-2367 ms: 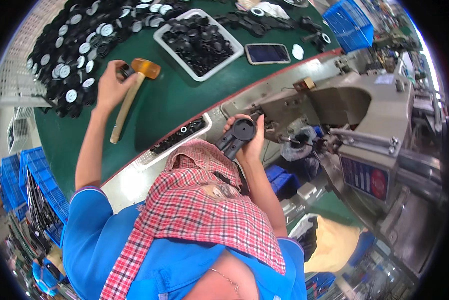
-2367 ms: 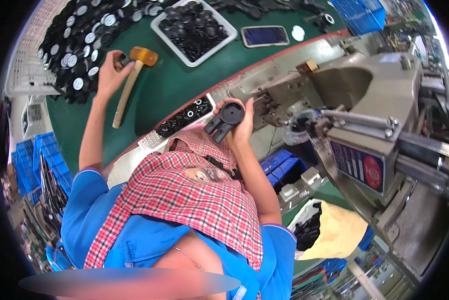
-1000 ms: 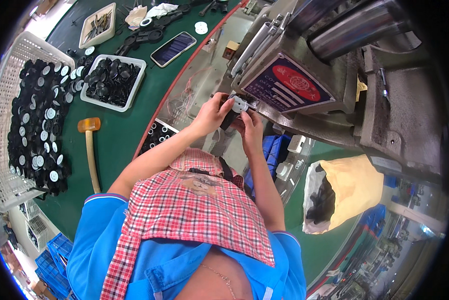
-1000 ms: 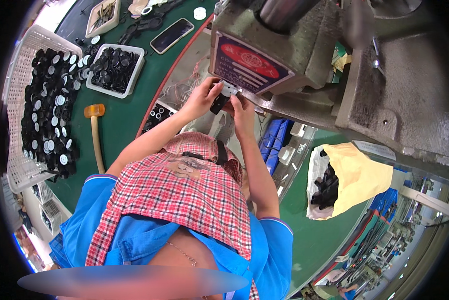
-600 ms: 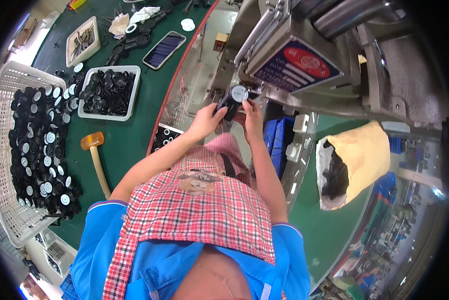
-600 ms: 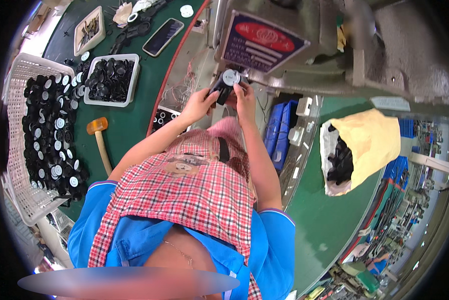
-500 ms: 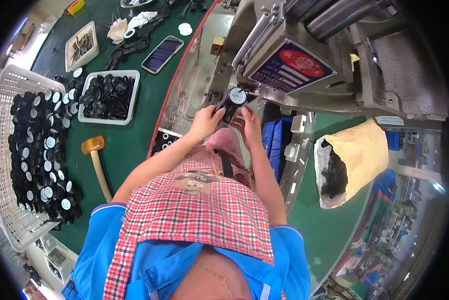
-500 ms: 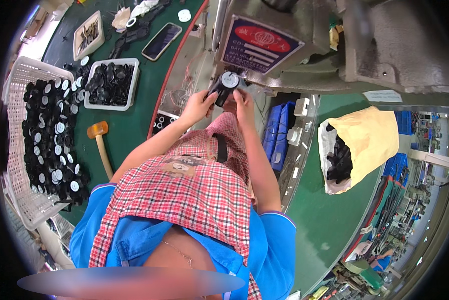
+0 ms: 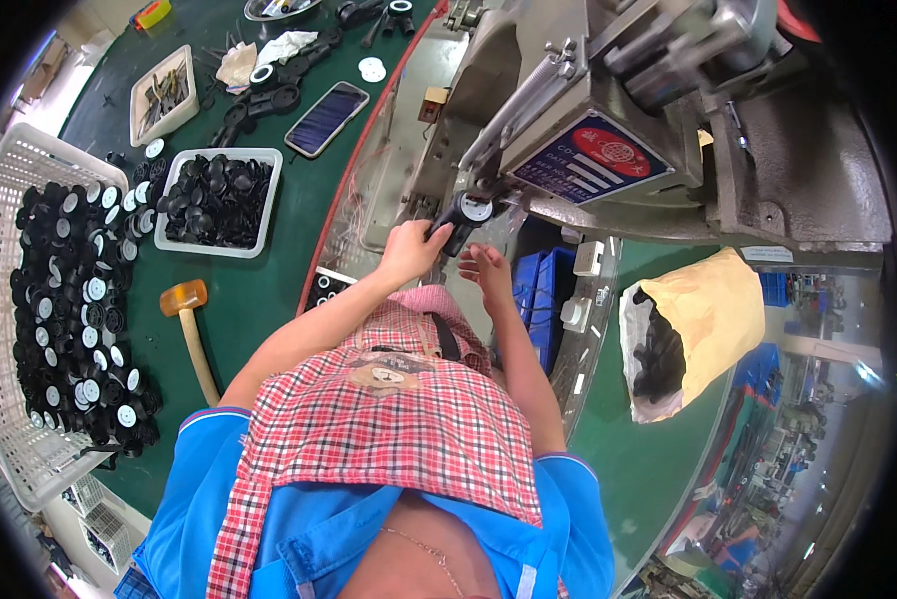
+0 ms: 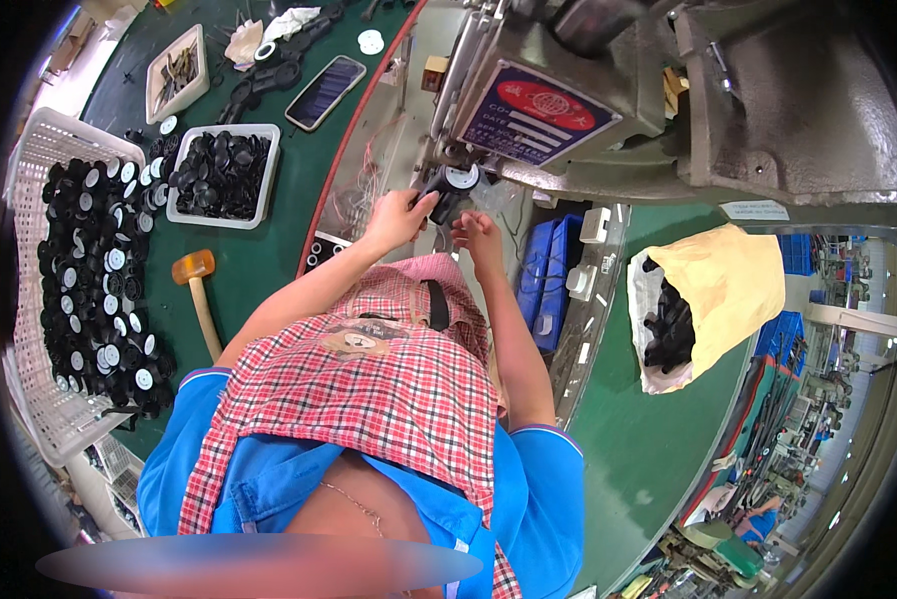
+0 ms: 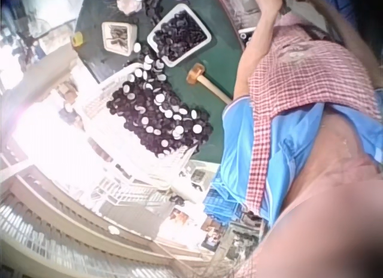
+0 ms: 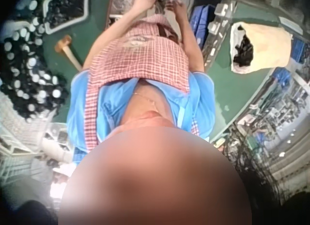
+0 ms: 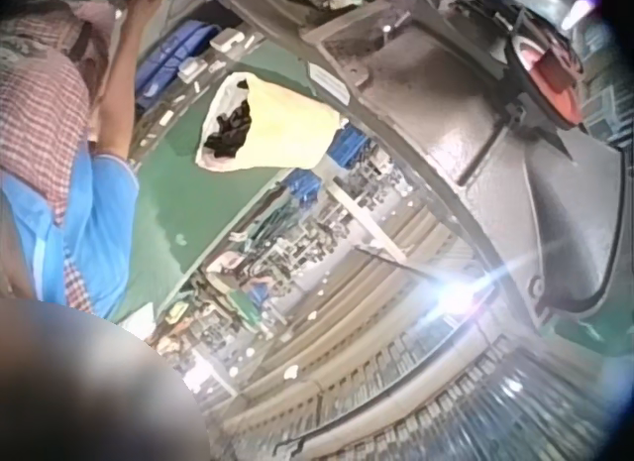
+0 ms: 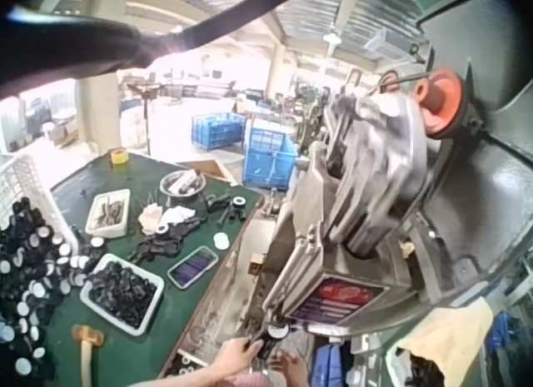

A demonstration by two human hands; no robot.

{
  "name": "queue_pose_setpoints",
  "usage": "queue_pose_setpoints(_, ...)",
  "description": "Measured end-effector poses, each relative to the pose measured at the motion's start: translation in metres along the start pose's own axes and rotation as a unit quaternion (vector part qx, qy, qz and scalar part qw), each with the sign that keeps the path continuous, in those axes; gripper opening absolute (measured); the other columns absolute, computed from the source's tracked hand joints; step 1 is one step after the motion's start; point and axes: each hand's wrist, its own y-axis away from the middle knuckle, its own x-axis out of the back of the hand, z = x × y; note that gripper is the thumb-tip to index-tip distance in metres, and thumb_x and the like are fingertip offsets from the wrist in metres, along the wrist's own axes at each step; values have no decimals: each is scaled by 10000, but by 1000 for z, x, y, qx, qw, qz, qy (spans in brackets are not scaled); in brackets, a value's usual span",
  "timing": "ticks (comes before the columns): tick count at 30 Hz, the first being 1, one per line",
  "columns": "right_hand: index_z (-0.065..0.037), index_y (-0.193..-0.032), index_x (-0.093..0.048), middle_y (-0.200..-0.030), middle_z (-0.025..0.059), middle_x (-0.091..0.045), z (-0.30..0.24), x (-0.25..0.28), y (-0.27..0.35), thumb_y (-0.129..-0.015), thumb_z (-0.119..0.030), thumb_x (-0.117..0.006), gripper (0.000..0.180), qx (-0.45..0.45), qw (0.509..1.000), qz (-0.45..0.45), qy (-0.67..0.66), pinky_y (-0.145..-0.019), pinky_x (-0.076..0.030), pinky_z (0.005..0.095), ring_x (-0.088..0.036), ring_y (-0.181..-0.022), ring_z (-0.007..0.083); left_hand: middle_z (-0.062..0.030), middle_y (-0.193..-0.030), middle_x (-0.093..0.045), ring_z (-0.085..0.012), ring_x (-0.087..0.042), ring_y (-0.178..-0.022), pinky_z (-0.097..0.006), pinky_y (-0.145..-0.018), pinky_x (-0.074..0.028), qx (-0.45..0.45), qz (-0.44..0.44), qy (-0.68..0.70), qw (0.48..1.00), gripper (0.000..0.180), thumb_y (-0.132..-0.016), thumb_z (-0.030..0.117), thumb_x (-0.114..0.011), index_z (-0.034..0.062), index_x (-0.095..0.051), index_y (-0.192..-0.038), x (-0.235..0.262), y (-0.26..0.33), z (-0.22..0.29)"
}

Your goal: The person repeatedly picks up a black rubber component and a white circular insert, places them into a press machine, and uses a rubber mallet to secure the insert. The finished assemblies are placed into a white tray on the table.

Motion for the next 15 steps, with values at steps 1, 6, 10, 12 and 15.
queue_pose_setpoints(1, -12, -1151, -622, -995, 85, -692, -1, -2, -5, -967, -289, -634, 332, 9, 1000, 9, 26, -760, -550, 317, -685, -859, 198, -69, -587, -619, -144, -598, -472, -320, -481, -478, -6, 8, -6, 1000, 464, -981, 399, -610, -18, -639, -780, 0, -2, -3)
queue_pose_setpoints(6, 6, -1017, -677, -896, 143, -711, 0, 4, -46, -940, -238, -629, 260, 219, 914, 116, 321, -738, -535, 373, -693, -813, 273, -58, -637, -619, -116, -588, -497, -300, -486, -472, 4, -57, 78, 995, 406, -998, 348, -597, -22, -633, -834, 25, 4, 17)
queue_pose_setpoints(10, -9, -1010, -683, -922, 225, -692, -17, 17, -107, -889, -197, -599, 239, 334, 779, 132, 514, -780, -513, 502, -655, -870, 423, -35, -670, -604, -87, -571, -526, -269, -489, -448, 3, -12, 134, 991, 295, -1017, 275, -558, -8, -636, -1048, 76, 54, 11)
queue_pose_setpoints(12, -23, -1042, -681, -961, 249, -674, -13, 28, -136, -873, -200, -597, 259, 288, 752, 92, 586, -822, -503, 528, -636, -931, 448, -26, -674, -586, -86, -553, -525, -256, -496, -441, 24, 63, 154, 986, 300, -1028, 240, -532, 17, -597, -1219, 103, 96, -18)
queue_pose_setpoints(15, -29, -1006, -686, -978, 258, -669, 21, 79, -171, -828, -147, -641, 218, 329, 700, 187, 605, -838, -508, 529, -636, -950, 440, -24, -698, -569, -87, -523, -532, -240, -523, -449, 100, 129, 185, 969, 391, -1043, 207, -499, 70, -501, -1410, 147, 145, -85)
